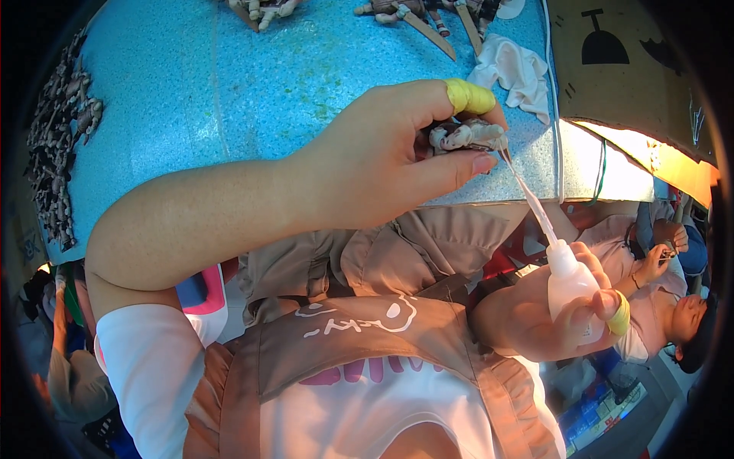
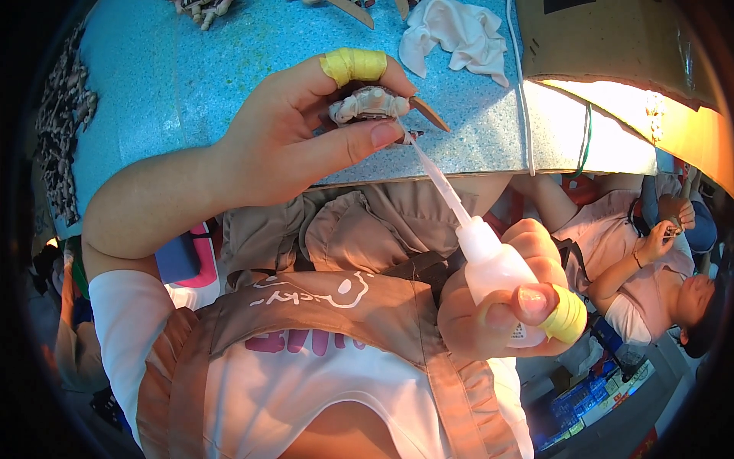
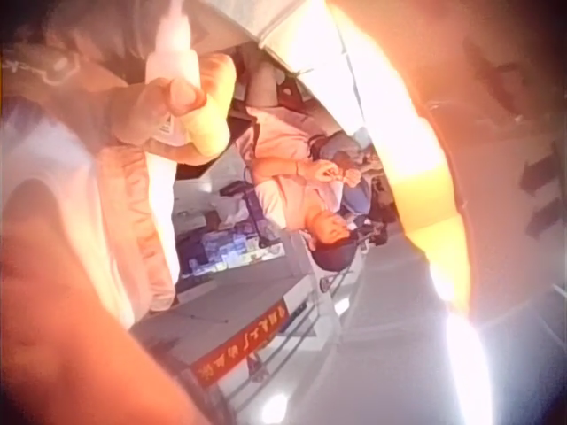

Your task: The person assembles toy figurines by applying glue to pieces using a squeeze bottle and pressing the components together by hand.

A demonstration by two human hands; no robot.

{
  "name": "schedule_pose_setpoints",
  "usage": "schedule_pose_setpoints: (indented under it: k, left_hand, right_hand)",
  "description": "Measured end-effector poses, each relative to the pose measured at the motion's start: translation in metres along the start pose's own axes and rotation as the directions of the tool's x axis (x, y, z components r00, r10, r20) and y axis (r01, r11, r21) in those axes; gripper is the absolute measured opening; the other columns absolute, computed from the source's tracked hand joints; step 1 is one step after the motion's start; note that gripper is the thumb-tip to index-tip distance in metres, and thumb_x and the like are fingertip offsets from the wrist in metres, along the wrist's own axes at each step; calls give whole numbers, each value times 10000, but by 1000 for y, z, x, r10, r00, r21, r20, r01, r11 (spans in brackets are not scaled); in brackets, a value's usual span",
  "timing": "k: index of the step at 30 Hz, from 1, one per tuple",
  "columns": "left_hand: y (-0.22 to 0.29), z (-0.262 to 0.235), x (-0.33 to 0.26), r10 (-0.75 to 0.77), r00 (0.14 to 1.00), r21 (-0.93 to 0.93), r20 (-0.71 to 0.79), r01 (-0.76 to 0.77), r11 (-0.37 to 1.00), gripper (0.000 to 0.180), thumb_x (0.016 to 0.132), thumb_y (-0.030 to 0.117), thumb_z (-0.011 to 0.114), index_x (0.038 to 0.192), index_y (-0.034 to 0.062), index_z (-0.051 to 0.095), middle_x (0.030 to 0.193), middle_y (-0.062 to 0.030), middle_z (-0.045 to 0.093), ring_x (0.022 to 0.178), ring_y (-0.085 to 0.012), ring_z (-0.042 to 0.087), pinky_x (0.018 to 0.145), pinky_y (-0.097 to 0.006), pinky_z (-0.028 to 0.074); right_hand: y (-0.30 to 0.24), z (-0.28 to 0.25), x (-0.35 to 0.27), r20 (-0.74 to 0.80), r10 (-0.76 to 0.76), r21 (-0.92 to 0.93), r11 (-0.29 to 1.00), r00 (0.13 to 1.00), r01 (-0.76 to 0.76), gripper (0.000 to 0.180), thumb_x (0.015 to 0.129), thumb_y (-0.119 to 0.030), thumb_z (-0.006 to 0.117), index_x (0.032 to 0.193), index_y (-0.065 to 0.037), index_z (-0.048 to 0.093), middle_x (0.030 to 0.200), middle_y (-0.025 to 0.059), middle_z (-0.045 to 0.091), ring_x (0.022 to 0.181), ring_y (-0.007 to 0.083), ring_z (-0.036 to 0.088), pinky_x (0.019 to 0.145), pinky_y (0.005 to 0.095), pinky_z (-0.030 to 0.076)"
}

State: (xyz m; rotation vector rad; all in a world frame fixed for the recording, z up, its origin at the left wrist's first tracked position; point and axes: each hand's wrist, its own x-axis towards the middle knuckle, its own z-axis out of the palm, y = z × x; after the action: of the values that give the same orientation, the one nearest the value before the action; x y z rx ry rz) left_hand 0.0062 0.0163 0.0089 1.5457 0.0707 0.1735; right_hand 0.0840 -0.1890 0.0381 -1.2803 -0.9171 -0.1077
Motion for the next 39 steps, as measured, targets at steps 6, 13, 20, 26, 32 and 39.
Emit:
schedule_pose_setpoints:
  k: [6,13,20,26,32,39]
  left_hand:
    - [1,0,0,-9,1000,-14,-1,9,1000,334,856,30,600,1169,8,485,1030,-44,551,934,-97,553,823,-231,463]
    - [2,-2,-2,-61,998,-41,0,61,997,339,858,29,596,1178,14,485,1027,-45,562,940,-98,558,827,-230,466]
    - [-2,1,0,-39,999,-5,1,39,999,339,858,21,592,1180,12,484,1033,-50,561,936,-104,567,826,-232,468]
    - [0,0,-2,-58,998,-83,3,58,995,345,856,16,593,1183,14,484,1039,-52,560,947,-103,562,833,-236,465]
    - [0,-4,0,-57,998,-59,15,58,997,348,860,20,588,1190,15,477,1042,-54,562,941,-104,564,834,-237,464]
    - [2,2,3,-32,999,-121,5,33,992,329,872,22,570,1185,5,470,1040,-54,559,938,-117,570,835,-243,460]
  right_hand:
    - [1,4,-1,-40,-3,-35,999,999,1,187,766,-156,647,899,-44,579,796,48,545,672,268,565,629,386,495]
    - [3,8,-3,-82,-3,-69,998,997,-2,226,765,-191,654,909,-38,570,731,48,520,623,231,539,575,342,452]
    - [6,16,-4,-126,-9,-115,993,992,-6,267,764,-226,662,918,-33,562,665,48,495,574,194,514,522,298,409]
    - [9,22,-5,-159,-13,-147,989,987,-11,303,764,-256,668,927,-28,554,609,49,474,532,162,491,476,260,373]
    - [9,23,-3,-203,-33,-181,983,979,-4,339,763,-286,674,935,-23,547,553,49,452,490,130,469,431,222,336]
    - [2,19,11,-342,94,-173,972,935,-160,408,826,-342,637,1009,7,530,828,119,546,710,206,565,633,276,471]
